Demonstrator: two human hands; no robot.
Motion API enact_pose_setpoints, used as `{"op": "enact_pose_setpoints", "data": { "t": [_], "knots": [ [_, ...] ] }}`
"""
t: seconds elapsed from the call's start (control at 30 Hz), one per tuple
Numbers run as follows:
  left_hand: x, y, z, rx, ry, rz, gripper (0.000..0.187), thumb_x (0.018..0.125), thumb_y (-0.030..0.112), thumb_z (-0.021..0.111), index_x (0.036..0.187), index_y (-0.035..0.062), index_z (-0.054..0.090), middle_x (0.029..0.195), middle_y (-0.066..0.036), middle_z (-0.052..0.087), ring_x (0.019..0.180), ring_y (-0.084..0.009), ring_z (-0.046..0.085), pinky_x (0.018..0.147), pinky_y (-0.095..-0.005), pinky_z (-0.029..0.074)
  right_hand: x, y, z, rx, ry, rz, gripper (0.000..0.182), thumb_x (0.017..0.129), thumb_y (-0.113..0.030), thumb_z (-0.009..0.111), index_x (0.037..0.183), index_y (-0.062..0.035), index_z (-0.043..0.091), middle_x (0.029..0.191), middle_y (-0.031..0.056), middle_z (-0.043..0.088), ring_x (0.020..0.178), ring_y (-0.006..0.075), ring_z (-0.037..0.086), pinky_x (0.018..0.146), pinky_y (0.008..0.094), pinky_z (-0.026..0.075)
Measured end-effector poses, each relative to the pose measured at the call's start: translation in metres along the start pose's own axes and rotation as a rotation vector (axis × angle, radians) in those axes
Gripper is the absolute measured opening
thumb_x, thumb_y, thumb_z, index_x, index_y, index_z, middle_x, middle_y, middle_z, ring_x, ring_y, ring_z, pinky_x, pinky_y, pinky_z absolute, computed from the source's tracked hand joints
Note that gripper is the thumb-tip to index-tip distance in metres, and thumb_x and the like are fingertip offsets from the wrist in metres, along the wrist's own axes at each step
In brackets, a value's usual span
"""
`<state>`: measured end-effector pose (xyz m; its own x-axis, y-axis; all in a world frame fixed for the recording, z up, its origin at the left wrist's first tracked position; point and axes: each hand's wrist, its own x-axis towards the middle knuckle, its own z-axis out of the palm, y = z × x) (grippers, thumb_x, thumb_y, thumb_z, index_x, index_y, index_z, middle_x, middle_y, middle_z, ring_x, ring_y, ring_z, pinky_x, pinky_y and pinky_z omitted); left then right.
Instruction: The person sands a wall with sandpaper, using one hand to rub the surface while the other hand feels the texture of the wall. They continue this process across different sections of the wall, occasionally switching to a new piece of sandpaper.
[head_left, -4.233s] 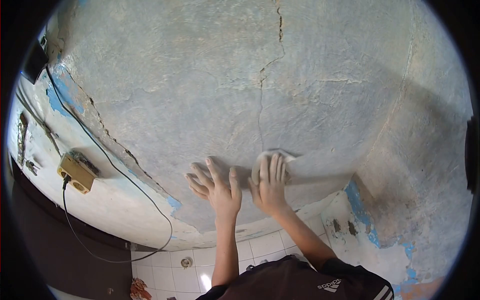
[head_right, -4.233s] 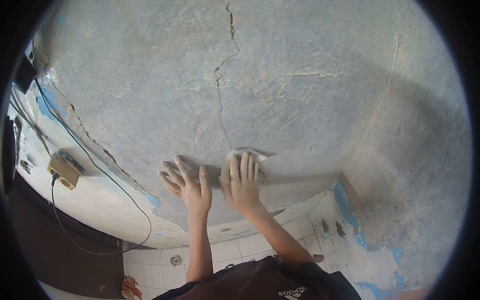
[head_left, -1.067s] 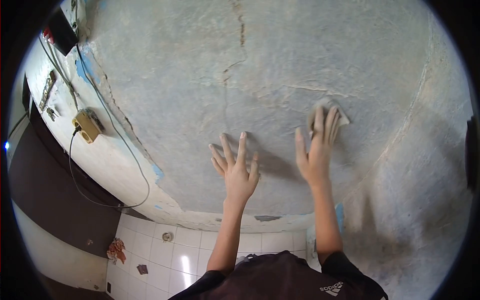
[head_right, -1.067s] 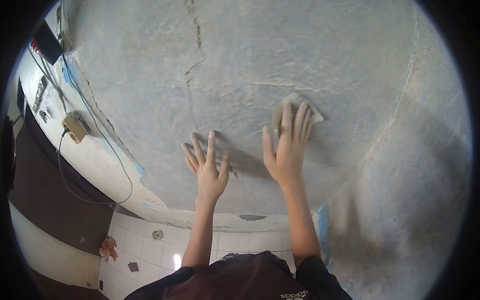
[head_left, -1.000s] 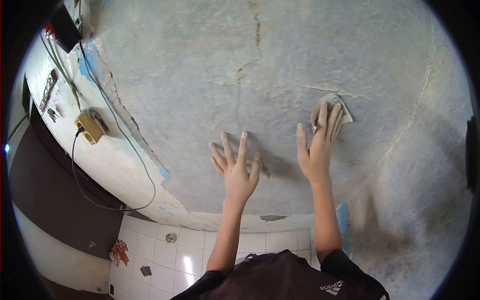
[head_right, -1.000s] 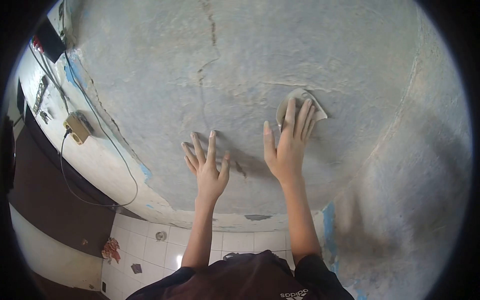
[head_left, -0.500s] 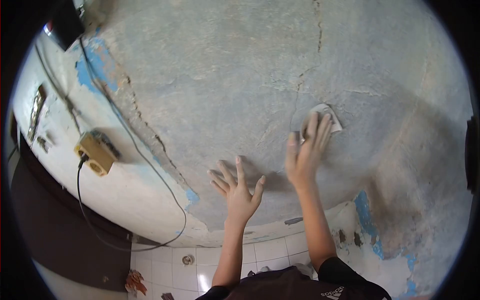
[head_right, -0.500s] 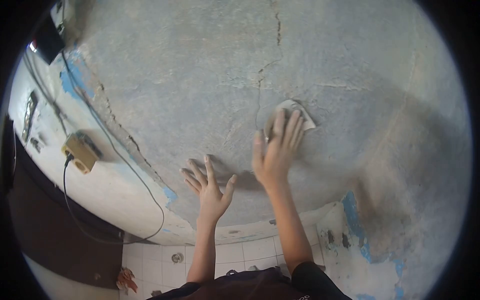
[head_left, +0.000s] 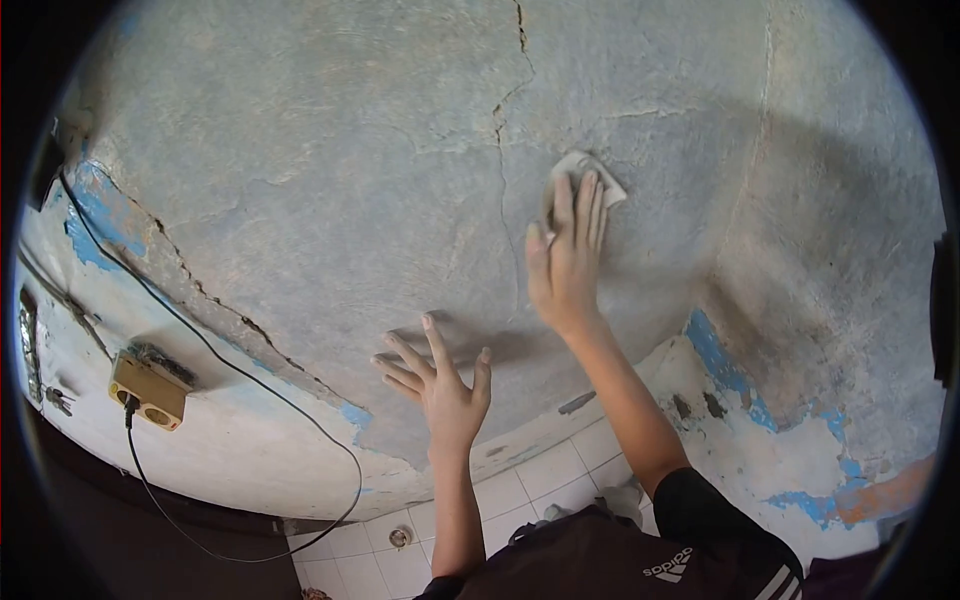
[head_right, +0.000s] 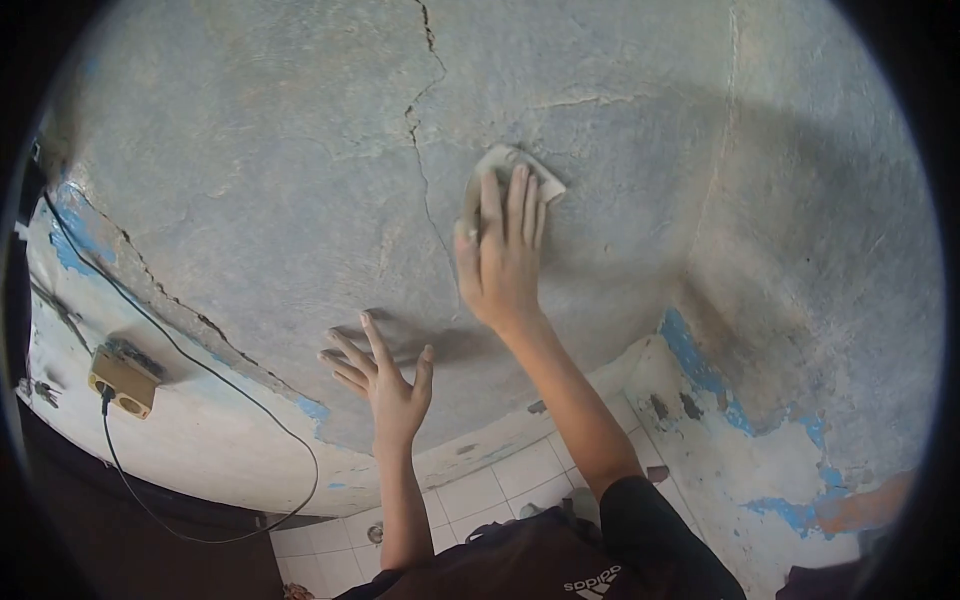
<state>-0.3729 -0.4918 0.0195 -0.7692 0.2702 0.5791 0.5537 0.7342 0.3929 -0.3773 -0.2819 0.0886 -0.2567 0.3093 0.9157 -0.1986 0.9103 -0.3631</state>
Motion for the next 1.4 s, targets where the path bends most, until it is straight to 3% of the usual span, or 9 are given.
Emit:
{"op": "enact_pose_setpoints", "data": {
  "t": [0.13,0.23,0.43,0.63,0.73,0.87,0.97,1.1,1.4],
  "knots": [
    [0.002,0.008,0.004,-0.004,0.004,-0.027,0.094,0.093,0.048,0.067,0.163,0.0140,0.013,0.162,-0.035,-0.015,0.142,-0.0628,-0.023,0.109,-0.0777,-0.003,-0.099,0.006,0.025,-0.128,-0.197,-0.074,0.066,0.104,-0.034,0.042,0.155,0.0051,0.028,0.156,0.0415,0.021,0.148,0.0572,0.015,0.119,0.0648,0.011],
    [0.004,0.018,0.010,-0.012,0.014,-0.051,0.099,0.094,0.049,0.066,0.163,0.0119,0.007,0.161,-0.034,-0.022,0.142,-0.0615,-0.025,0.109,-0.0769,-0.003,-0.105,0.016,0.010,-0.090,-0.330,-0.043,0.067,0.104,-0.036,0.042,0.155,0.0049,0.029,0.157,0.0413,0.020,0.148,0.0575,0.015,0.118,0.0654,0.011],
    [0.011,0.055,0.027,-0.146,0.091,-0.070,0.099,0.094,0.042,0.068,0.163,0.0099,0.004,0.158,-0.037,-0.025,0.140,-0.0646,-0.025,0.106,-0.0791,-0.002,0.023,0.057,-0.032,0.045,-0.004,-0.016,0.066,0.103,-0.035,0.043,0.156,0.0025,0.030,0.157,0.0411,0.019,0.146,0.0592,0.016,0.118,0.0652,0.011],
    [0.024,0.099,0.057,-0.215,0.184,-0.115,0.103,0.094,0.040,0.067,0.161,0.0042,-0.002,0.153,-0.043,-0.028,0.137,-0.0680,-0.026,0.104,-0.0808,-0.003,-0.103,0.106,-0.012,-0.047,-0.271,-0.060,0.064,0.100,-0.029,0.049,0.155,-0.0014,0.034,0.156,0.0379,0.026,0.145,0.0559,0.024,0.117,0.0671,0.014],
    [0.033,0.117,0.076,-0.218,0.240,-0.122,0.105,0.095,0.041,0.067,0.161,0.0034,-0.005,0.152,-0.043,-0.029,0.137,-0.0675,-0.027,0.104,-0.0801,-0.004,-0.071,0.138,-0.039,-0.048,-0.296,-0.183,0.062,0.099,-0.028,0.050,0.155,-0.0047,0.037,0.156,0.0352,0.030,0.145,0.0540,0.027,0.116,0.0668,0.016],
    [0.041,0.168,0.101,-0.244,0.222,-0.149,0.105,0.095,0.044,0.066,0.161,0.0024,-0.006,0.152,-0.043,-0.029,0.137,-0.0659,-0.028,0.105,-0.0793,-0.005,0.050,0.172,-0.082,0.039,-0.078,-0.149,0.060,0.099,-0.031,0.051,0.153,-0.0091,0.041,0.156,0.0336,0.031,0.143,0.0534,0.030,0.115,0.0669,0.018],
    [0.042,0.191,0.121,-0.232,0.210,-0.125,0.106,0.095,0.046,0.065,0.160,0.0014,-0.005,0.152,-0.043,-0.029,0.138,-0.0652,-0.029,0.105,-0.0789,-0.005,0.028,0.195,-0.078,-0.161,-0.186,-0.294,0.060,0.099,-0.031,0.050,0.154,-0.0088,0.040,0.156,0.0342,0.030,0.143,0.0549,0.030,0.116,0.0678,0.017],
    [0.046,0.217,0.138,-0.219,0.234,-0.115,0.107,0.094,0.046,0.066,0.160,0.0010,-0.005,0.153,-0.043,-0.029,0.138,-0.0650,-0.029,0.106,-0.0788,-0.005,-0.060,0.214,-0.080,-0.065,-0.393,-0.128,0.069,0.096,-0.031,0.056,0.157,-0.0101,0.033,0.156,0.0354,0.030,0.143,0.0561,0.028,0.116,0.0682,0.015],
    [0.047,0.234,0.155,-0.197,0.221,-0.194,0.105,0.096,0.048,0.062,0.160,0.0003,-0.006,0.152,-0.044,-0.029,0.140,-0.0638,-0.027,0.107,-0.0769,-0.006,0.066,0.227,-0.125,-0.028,-0.184,-0.146,0.066,0.100,-0.030,0.051,0.156,-0.0012,0.031,0.156,0.0389,0.025,0.146,0.0567,0.021,0.117,0.0682,0.013]
  ]
}}
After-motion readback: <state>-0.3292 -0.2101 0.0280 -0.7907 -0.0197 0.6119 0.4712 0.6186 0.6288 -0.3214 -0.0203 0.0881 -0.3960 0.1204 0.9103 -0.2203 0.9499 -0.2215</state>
